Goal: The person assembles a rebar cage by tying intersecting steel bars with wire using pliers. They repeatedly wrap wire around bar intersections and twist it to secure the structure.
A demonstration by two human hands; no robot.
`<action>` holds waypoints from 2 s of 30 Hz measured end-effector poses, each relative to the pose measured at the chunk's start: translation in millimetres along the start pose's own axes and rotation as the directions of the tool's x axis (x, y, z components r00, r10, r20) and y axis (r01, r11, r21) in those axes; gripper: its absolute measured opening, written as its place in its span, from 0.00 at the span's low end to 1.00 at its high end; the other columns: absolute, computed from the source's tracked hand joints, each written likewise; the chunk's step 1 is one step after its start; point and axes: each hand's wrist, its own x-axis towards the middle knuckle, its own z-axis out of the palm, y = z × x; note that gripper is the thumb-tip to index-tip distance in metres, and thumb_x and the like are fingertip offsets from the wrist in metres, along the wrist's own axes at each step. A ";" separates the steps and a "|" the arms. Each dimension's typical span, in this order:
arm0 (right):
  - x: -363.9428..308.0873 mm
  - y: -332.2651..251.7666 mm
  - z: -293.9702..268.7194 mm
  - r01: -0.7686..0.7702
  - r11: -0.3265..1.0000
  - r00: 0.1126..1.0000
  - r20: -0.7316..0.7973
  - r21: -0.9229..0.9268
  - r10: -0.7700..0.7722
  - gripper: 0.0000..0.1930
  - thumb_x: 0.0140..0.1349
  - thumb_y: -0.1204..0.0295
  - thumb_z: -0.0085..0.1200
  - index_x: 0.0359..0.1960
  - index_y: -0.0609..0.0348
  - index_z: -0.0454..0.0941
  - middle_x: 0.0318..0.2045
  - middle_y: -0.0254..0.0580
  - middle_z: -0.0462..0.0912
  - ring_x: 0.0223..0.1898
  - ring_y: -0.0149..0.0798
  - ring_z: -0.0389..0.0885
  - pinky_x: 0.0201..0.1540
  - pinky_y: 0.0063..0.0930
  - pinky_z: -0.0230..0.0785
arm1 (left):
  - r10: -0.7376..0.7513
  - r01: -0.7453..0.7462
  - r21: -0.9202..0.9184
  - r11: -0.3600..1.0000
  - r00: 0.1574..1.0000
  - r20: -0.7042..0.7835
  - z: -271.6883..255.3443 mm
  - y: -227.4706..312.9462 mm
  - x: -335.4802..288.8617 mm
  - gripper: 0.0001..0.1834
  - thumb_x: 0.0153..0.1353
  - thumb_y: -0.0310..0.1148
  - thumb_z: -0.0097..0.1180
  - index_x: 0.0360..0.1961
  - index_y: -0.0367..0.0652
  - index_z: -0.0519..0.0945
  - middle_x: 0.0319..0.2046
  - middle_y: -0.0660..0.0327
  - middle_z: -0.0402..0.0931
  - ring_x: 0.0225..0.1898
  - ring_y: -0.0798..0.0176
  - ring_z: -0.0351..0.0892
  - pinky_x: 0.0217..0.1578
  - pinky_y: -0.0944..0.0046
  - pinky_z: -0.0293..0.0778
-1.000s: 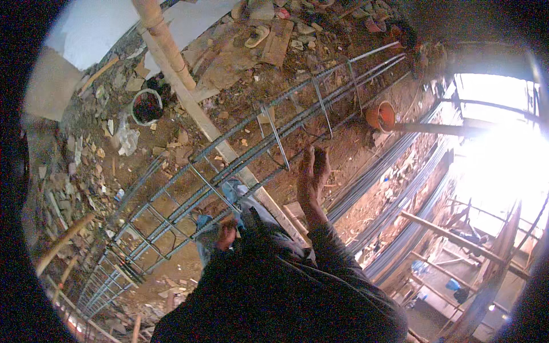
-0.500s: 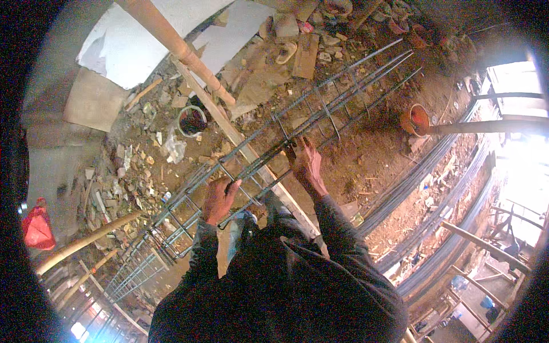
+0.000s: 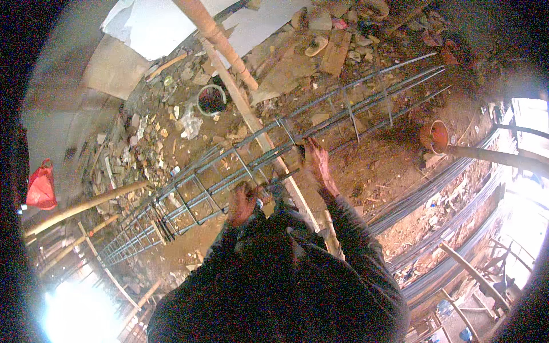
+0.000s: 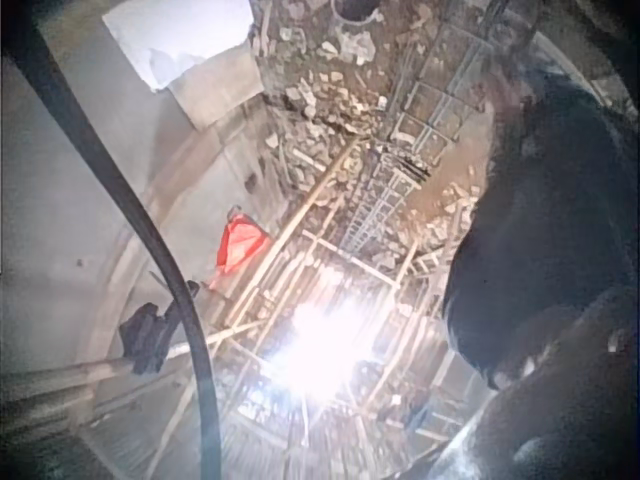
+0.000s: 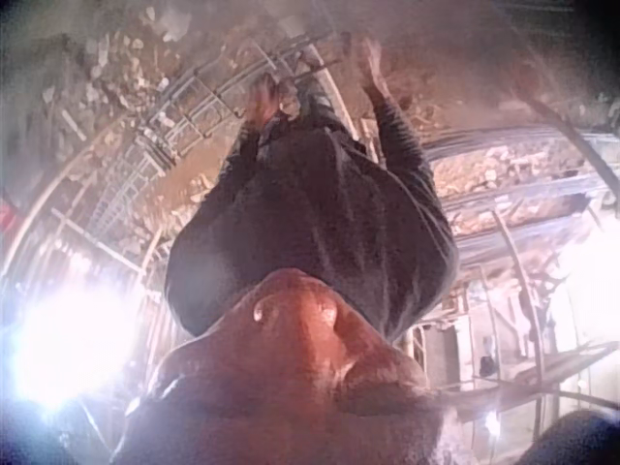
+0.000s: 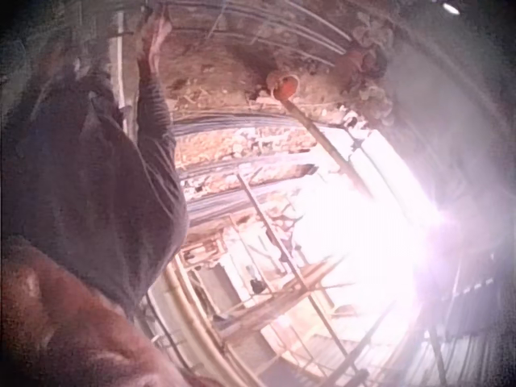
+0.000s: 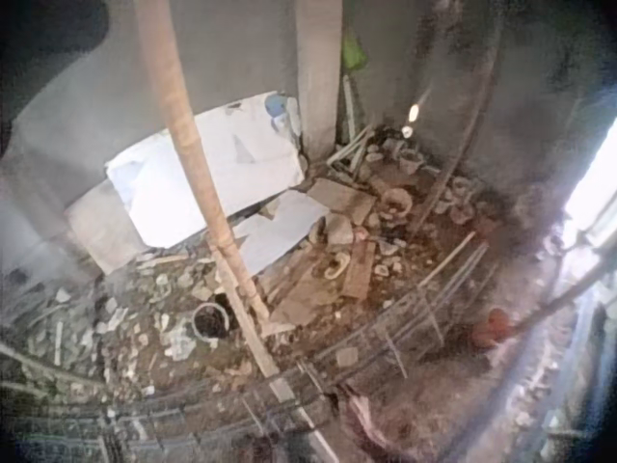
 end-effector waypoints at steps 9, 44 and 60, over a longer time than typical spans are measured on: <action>-10.0 6.9 32.4 -0.028 0.999 1.000 0.000 -0.036 0.028 0.11 0.61 0.68 0.65 0.42 0.58 0.82 0.36 0.49 0.85 0.35 0.54 0.84 0.38 0.42 0.75 | -0.244 0.210 -0.300 0.930 0.966 -0.079 7.4 -6.9 -7.3 0.20 0.64 0.35 0.67 0.39 0.36 0.67 0.33 0.56 0.77 0.30 0.56 0.80 0.34 0.55 0.77; 34.0 68.6 -27.6 -0.176 0.939 0.801 -0.598 -0.296 -0.038 0.17 0.61 0.69 0.64 0.51 0.61 0.81 0.44 0.53 0.81 0.48 0.57 0.79 0.50 0.50 0.71 | -0.070 0.094 0.162 0.982 0.986 -0.149 -21.5 -5.0 22.3 0.28 0.59 0.47 0.70 0.37 0.30 0.72 0.29 0.47 0.76 0.30 0.52 0.75 0.32 0.51 0.71; 57.3 90.0 -57.6 -0.002 0.985 0.923 -0.378 -0.173 -0.065 0.17 0.56 0.78 0.60 0.49 0.61 0.81 0.46 0.56 0.80 0.51 0.62 0.77 0.52 0.47 0.73 | -0.106 0.097 0.130 0.987 0.992 0.064 -2.4 19.4 51.4 0.26 0.65 0.41 0.66 0.46 0.27 0.72 0.37 0.44 0.75 0.40 0.54 0.77 0.41 0.54 0.73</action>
